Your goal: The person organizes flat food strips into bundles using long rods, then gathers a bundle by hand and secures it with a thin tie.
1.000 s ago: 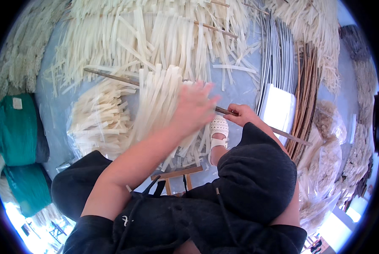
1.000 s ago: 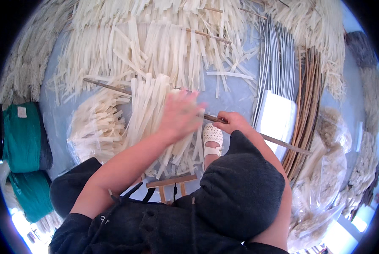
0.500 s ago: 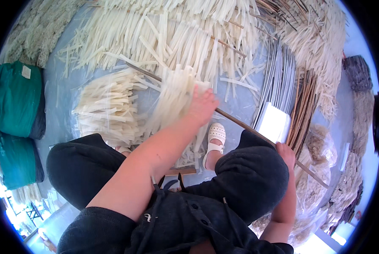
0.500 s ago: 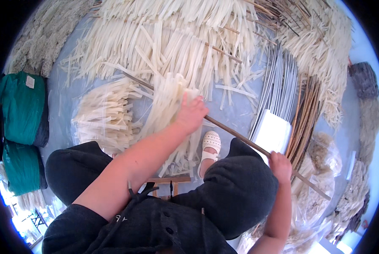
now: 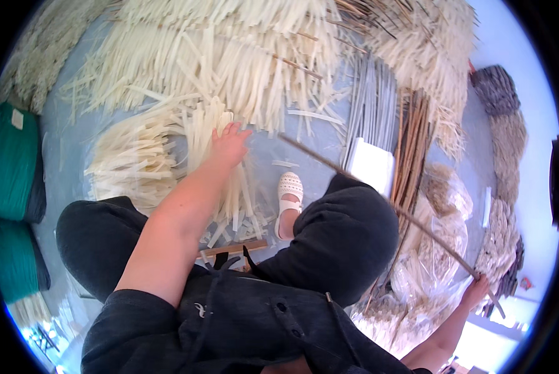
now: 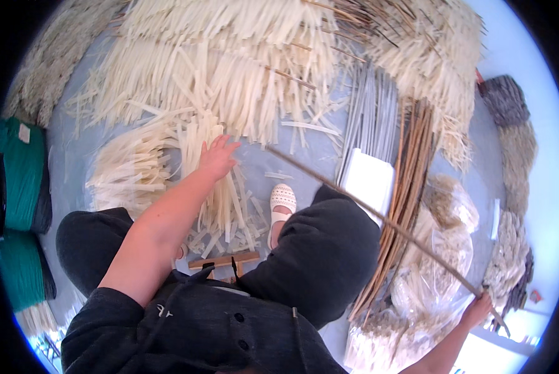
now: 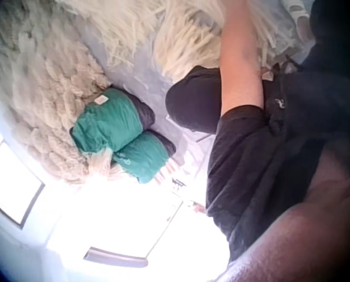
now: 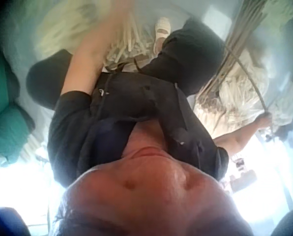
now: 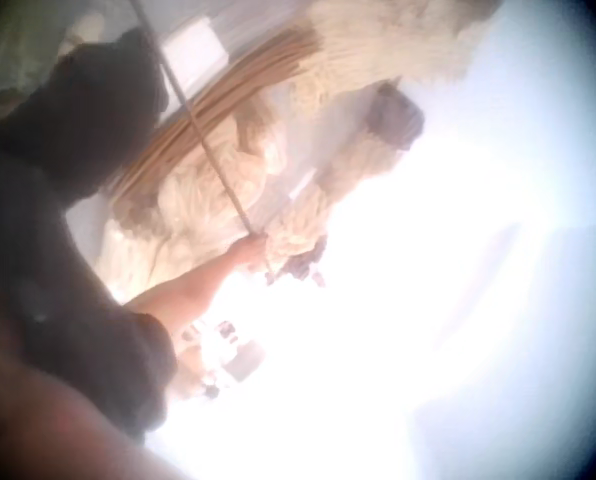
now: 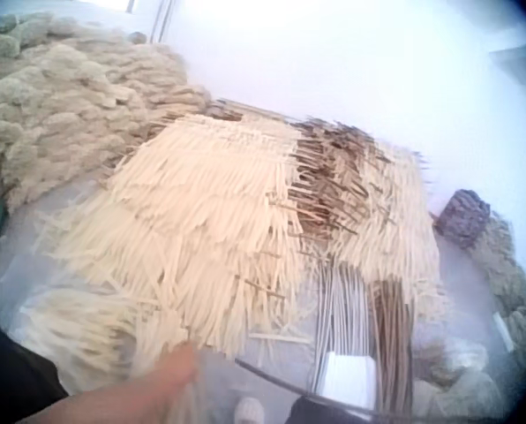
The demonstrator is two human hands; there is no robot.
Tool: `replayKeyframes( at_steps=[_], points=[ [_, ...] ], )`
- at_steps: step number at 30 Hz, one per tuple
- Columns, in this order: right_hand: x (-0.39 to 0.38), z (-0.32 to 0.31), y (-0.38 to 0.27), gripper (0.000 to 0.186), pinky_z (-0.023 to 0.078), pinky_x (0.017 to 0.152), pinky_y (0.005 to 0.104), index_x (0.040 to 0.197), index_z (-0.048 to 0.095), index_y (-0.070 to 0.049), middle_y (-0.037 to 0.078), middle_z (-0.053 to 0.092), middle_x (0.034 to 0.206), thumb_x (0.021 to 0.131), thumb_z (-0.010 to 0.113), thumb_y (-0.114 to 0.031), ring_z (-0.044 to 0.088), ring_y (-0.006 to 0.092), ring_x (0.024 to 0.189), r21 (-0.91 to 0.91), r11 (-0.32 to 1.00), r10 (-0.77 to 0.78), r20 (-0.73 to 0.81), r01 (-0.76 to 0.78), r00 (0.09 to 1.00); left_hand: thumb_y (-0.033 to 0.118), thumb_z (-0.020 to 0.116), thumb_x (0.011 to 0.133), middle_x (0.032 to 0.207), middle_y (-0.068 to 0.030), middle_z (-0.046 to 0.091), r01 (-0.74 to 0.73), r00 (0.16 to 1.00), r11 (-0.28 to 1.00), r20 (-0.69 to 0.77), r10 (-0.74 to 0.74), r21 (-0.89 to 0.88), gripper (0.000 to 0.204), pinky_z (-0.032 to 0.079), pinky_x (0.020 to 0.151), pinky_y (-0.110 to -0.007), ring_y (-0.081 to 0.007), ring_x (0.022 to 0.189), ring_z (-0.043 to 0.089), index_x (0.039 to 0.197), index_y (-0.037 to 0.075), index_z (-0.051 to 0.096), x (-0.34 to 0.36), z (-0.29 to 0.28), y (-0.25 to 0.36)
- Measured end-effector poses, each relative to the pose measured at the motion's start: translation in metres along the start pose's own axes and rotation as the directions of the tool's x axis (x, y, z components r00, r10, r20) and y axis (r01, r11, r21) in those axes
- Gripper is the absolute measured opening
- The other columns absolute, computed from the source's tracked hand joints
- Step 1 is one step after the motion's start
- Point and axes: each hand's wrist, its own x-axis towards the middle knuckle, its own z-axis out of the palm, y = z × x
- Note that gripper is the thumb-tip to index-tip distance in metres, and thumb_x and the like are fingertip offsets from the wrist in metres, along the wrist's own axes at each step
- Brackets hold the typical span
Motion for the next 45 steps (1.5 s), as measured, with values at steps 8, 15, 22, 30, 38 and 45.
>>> replayKeyframes(
  at_steps=[8, 15, 22, 30, 38, 45],
  points=[
    [0.043, -0.066, -0.125, 0.022, 0.047, 0.068, 0.0476, 0.103, 0.059, -0.011, 0.017, 0.066, 0.089, 0.094, 0.054, -0.03, 0.063, 0.0395, 0.083, 0.351, 0.936, -0.003, 0.108, -0.035, 0.994, 0.041, 0.064, 0.086, 0.148, -0.01, 0.039, -0.345, 0.934, 0.89, -0.202, 0.294, -0.299, 0.057, 0.028, 0.111, -0.051, -0.0299, 0.136, 0.036, 0.138, 0.021, 0.049, -0.006, -0.061, 0.091],
    [0.038, -0.234, -0.313, 0.022, 0.041, 0.055, 0.0359, 0.095, 0.059, -0.002, 0.015, 0.054, 0.064, 0.091, 0.063, -0.023, 0.048, 0.0224, 0.056, 0.928, 0.369, -0.346, 0.195, -0.058, 0.918, 0.042, 0.055, 0.096, 0.116, -0.0102, 0.064, -0.144, 0.928, 0.255, -0.042, 0.369, -0.956, 0.049, 0.05, 0.086, -0.03, -0.015, 0.102, 0.06, 0.123, 0.001, 0.058, -0.102, -0.196, 0.228],
    [-0.012, -0.242, -0.319, 0.018, 0.037, 0.052, 0.0324, 0.092, 0.059, -0.002, 0.009, 0.045, 0.06, 0.091, 0.064, -0.019, 0.041, 0.0164, 0.054, 0.998, 0.015, -0.428, 0.066, -0.066, 0.901, 0.027, 0.058, 0.096, 0.093, -0.0061, 0.069, -0.17, 0.971, -0.071, -0.179, 0.157, -0.983, 0.027, 0.049, 0.06, -0.02, -0.005, 0.067, 0.055, 0.099, 0.001, 0.061, -0.101, -0.24, 0.212],
    [-0.118, -0.116, -0.277, 0.026, 0.043, 0.056, 0.038, 0.087, 0.058, -0.004, 0.015, 0.054, 0.063, 0.089, 0.067, -0.029, 0.049, 0.0304, 0.055, 0.85, 0.451, -0.067, 0.337, -0.272, 0.939, 0.022, 0.058, 0.097, 0.119, -0.0157, 0.061, -0.224, 0.951, 0.093, -0.197, 0.24, -0.97, 0.046, 0.053, 0.087, -0.023, -0.0123, 0.098, 0.062, 0.13, -0.007, 0.047, -0.103, -0.265, 0.195],
    [-0.197, 0.011, -0.245, 0.045, 0.048, 0.075, 0.0449, 0.094, 0.062, -0.005, 0.02, 0.066, 0.085, 0.088, 0.057, -0.049, 0.062, 0.0402, 0.084, 0.574, 0.503, 0.194, 0.653, -0.646, 0.732, 0.015, 0.057, 0.095, 0.118, -0.0043, 0.064, -0.118, 0.984, 0.195, -0.089, 0.152, -0.974, 0.03, 0.049, 0.089, -0.027, -0.0131, 0.104, 0.06, 0.123, 0.006, 0.06, -0.14, -0.219, 0.124],
    [-0.237, 0.1, -0.237, 0.042, 0.047, 0.089, 0.0473, 0.119, 0.057, -0.006, 0.023, 0.063, 0.112, 0.09, 0.054, -0.037, 0.059, 0.0402, 0.106, 0.348, 0.537, 0.342, 0.743, -0.768, 0.575, 0.012, 0.056, 0.095, 0.111, -0.0018, 0.066, 0.033, 0.992, 0.103, 0.02, -0.125, -0.994, 0.027, 0.051, 0.083, -0.025, -0.0102, 0.095, 0.062, 0.121, 0.008, 0.062, -0.164, -0.187, 0.009]
  ],
)
